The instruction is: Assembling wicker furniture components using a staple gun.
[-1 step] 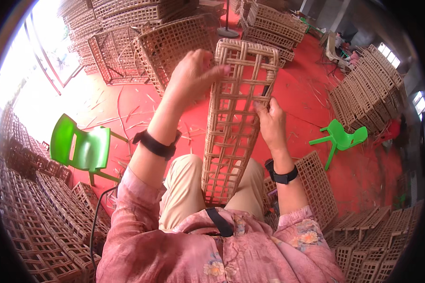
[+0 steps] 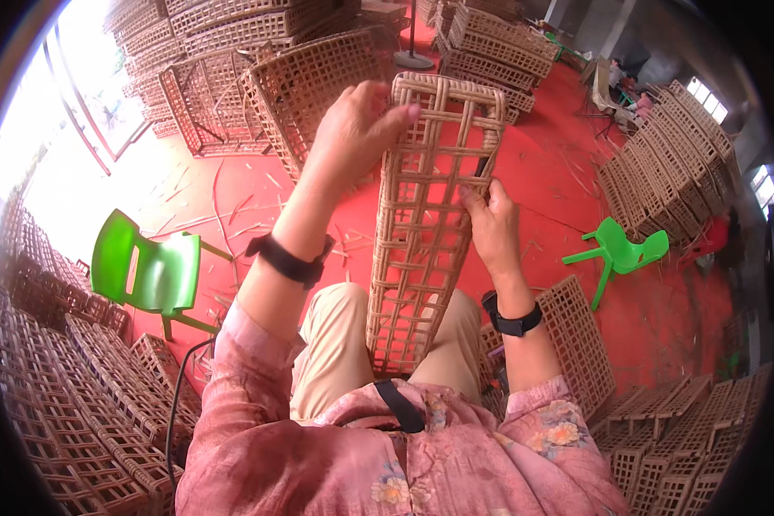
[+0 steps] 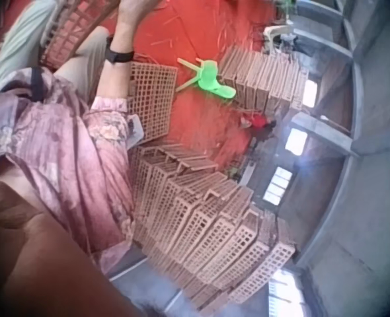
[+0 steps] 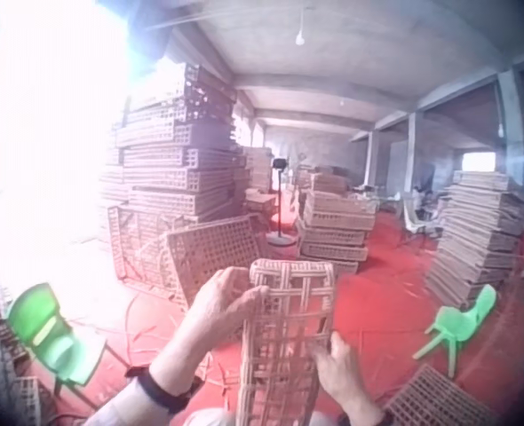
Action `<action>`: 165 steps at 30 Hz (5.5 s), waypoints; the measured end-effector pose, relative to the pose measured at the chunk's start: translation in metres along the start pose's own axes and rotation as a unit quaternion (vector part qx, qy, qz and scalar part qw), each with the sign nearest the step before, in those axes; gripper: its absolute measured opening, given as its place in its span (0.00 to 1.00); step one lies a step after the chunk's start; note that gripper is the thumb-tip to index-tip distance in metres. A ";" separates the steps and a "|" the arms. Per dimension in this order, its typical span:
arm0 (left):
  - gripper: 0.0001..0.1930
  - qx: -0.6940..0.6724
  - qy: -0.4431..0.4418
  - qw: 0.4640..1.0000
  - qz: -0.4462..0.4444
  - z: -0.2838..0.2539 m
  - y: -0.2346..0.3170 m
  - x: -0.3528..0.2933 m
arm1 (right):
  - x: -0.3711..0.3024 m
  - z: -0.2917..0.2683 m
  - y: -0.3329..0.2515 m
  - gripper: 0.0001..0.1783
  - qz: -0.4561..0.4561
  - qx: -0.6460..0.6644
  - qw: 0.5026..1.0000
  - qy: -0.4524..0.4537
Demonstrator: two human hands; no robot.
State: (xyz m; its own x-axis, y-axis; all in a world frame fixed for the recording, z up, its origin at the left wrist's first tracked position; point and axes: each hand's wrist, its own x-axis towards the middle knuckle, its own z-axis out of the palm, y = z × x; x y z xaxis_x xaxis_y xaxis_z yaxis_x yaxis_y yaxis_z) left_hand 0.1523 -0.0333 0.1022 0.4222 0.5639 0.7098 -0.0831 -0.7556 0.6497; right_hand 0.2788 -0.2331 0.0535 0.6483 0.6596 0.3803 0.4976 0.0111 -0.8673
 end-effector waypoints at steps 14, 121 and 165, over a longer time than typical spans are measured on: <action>0.19 0.031 -0.009 0.999 -0.014 0.009 0.022 0.024 | 0.008 -0.004 0.017 0.14 -0.011 0.014 1.000 0.008; 0.18 -0.046 -0.021 0.988 -0.149 0.027 -0.002 -0.096 | -0.200 -0.143 -0.004 0.18 0.170 0.227 0.945 0.165; 0.15 0.004 0.036 0.998 -0.058 0.039 0.003 -0.098 | -0.193 -0.117 -0.002 0.16 0.180 0.203 0.956 0.108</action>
State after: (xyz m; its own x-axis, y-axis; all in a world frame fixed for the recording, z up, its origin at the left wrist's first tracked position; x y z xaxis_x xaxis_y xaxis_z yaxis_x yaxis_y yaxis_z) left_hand 0.1459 -0.1040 0.0239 0.3634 0.6695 0.6478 -0.0304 -0.6865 0.7265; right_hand 0.2199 -0.4483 0.0192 0.8617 0.5047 0.0524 -0.0167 0.1314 -0.9912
